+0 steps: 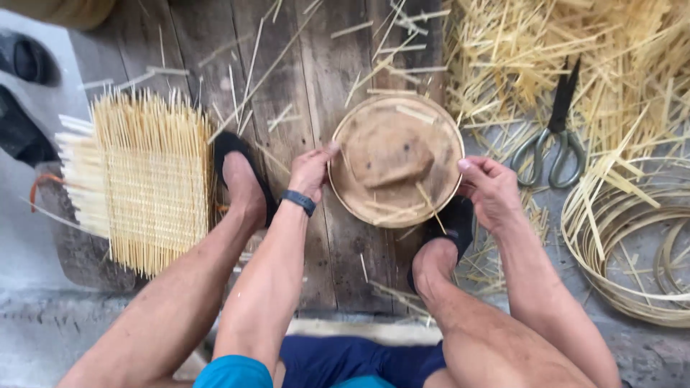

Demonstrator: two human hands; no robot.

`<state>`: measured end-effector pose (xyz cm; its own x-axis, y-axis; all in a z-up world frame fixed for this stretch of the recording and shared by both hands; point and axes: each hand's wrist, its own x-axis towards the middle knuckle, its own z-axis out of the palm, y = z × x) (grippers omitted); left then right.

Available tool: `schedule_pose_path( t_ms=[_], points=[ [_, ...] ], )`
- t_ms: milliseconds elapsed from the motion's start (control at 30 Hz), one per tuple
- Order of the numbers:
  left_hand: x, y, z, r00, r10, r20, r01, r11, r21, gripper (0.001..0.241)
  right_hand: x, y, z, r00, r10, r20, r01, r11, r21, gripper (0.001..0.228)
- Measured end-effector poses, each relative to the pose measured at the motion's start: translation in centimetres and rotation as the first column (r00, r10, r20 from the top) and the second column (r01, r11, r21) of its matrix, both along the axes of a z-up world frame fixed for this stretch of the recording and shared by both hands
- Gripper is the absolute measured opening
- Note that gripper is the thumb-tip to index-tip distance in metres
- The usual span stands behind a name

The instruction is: The person sits on the floor of a workshop weaving bamboo strips into a basket. They trim excess bamboo strips with scissors around a round wooden mold, weave strips into a flat mat, bend a thin bamboo rim ring around the woven piece, and continue cutting and tucking strip ends as the basket takes shape.

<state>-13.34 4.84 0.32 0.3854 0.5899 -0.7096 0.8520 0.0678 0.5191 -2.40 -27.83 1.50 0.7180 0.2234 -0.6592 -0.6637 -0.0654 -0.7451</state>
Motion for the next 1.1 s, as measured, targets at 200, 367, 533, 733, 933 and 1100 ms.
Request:
schedule_pose_path(
  t_ms=[200,367,533,733,933,1100],
  points=[
    [-7.3,-7.5,-2.5,0.805,0.573,0.155,-0.243,0.556,-0.795,0.03,-2.1,1.6,0.9,0.96,0.237,-0.149,-0.225,0.97,0.097,0.027],
    [-7.7,-9.9,-6.0,0.817,0.556,0.15,-0.314,0.648,-0.693,0.026,-2.4,1.6,-0.7,0.952,0.26,-0.161,-0.285,0.947,-0.152,0.021],
    [-7.7,-11.2,-3.2,0.733,0.662,0.154,-0.283,0.504,-0.816,0.024,-2.2,1.2,0.4,0.948,0.272,-0.163,-0.284,0.957,-0.056,0.021],
    [-7.7,-15.8,-3.9,0.661,0.74,0.122,-0.357,0.454,-0.816,0.025,-3.3,2.1,-0.5,0.957,0.262,-0.124,-0.277,0.953,-0.121,0.021],
    [-6.3,-13.7,-0.2,0.72,0.684,0.117,-0.345,0.498,-0.795,0.032,-2.3,2.2,0.7,0.952,0.296,-0.078,-0.305,0.941,-0.147,0.024],
    [-6.6,-9.5,3.3,0.815,0.504,0.285,-0.212,0.718,-0.663,0.05,-1.7,4.2,5.2,0.705,0.519,0.482,-0.253,0.82,-0.513,0.089]
  ],
)
